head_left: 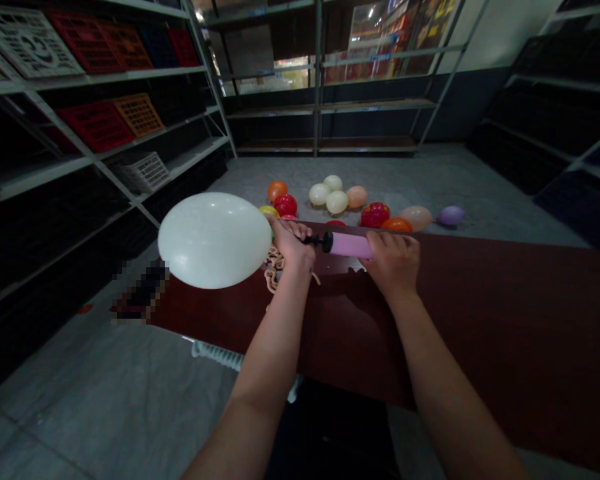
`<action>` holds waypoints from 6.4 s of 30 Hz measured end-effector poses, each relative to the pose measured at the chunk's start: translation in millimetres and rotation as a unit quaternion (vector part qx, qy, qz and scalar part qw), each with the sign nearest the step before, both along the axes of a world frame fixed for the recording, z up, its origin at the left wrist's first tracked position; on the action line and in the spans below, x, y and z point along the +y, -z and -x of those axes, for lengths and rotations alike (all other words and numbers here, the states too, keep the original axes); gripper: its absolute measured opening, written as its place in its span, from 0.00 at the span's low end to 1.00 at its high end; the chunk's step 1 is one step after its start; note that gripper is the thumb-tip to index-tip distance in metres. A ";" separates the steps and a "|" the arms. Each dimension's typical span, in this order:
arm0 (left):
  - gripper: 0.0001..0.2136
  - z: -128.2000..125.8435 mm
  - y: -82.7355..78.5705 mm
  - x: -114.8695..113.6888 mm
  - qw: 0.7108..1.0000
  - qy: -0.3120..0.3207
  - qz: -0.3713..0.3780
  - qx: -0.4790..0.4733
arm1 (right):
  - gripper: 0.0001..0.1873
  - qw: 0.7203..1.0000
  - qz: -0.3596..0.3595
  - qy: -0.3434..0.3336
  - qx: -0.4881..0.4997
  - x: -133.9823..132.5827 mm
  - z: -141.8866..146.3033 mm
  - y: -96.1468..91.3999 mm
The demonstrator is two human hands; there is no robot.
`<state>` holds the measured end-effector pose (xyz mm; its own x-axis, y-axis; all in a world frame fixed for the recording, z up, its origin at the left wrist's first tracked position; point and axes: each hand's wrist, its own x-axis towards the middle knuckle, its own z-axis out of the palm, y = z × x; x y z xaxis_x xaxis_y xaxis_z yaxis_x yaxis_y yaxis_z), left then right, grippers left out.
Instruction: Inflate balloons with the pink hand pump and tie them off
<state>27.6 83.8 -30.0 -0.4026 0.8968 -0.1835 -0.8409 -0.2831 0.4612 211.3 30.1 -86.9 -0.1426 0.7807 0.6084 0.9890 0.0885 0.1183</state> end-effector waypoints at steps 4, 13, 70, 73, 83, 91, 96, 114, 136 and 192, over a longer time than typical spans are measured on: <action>0.28 11.1 -3.2 1.1 1.000 -0.002 0.005 -0.028 | 0.17 0.999 -0.018 0.033 0.008 -5.3 -20.8 -2.9; 0.26 22.0 -0.8 4.8 0.999 -0.026 -0.012 -0.017 | 0.18 0.995 -0.020 0.079 0.053 -7.1 -40.9 -1.9; 0.29 -25.8 -4.9 -19.4 0.998 0.051 -0.043 -0.007 | 0.16 0.990 -0.023 0.106 0.094 -20.6 22.0 -6.9; 0.28 -21.6 -1.2 -14.3 0.999 0.043 -0.018 -0.014 | 0.16 0.993 -0.008 0.083 0.080 -17.6 18.0 -5.4; 0.25 -1.1 -4.8 -4.1 1.000 0.002 -0.007 -0.028 | 0.17 0.991 0.001 0.096 0.097 -7.1 -21.7 1.4; 0.24 15.6 -3.3 -0.9 0.999 -0.022 -0.023 -0.017 | 0.16 0.983 -0.036 0.137 0.120 -6.7 -51.2 3.7; 0.25 10.1 -5.2 -2.6 0.999 -0.026 -0.036 -0.004 | 0.17 0.979 -0.035 0.148 0.134 -4.5 -39.6 -1.5; 0.28 -27.1 -1.2 -18.4 0.999 0.040 -0.003 0.017 | 0.16 0.991 -0.005 0.073 0.108 -16.1 14.2 -2.1; 0.26 30.3 -72.4 9.4 0.994 -0.021 -0.023 0.103 | 0.14 0.987 -0.031 0.082 0.137 -1.8 -29.0 6.0; 0.18 35.3 -66.6 54.7 0.960 0.070 0.138 0.235 | 0.14 0.970 0.126 -0.046 0.201 -20.7 45.9 14.8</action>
<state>-7.8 138.5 36.6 -0.3779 0.8914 -0.2504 -0.5433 0.0056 0.8395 165.3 9.3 -101.7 -0.0095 0.9075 0.4200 0.9374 0.1543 -0.3122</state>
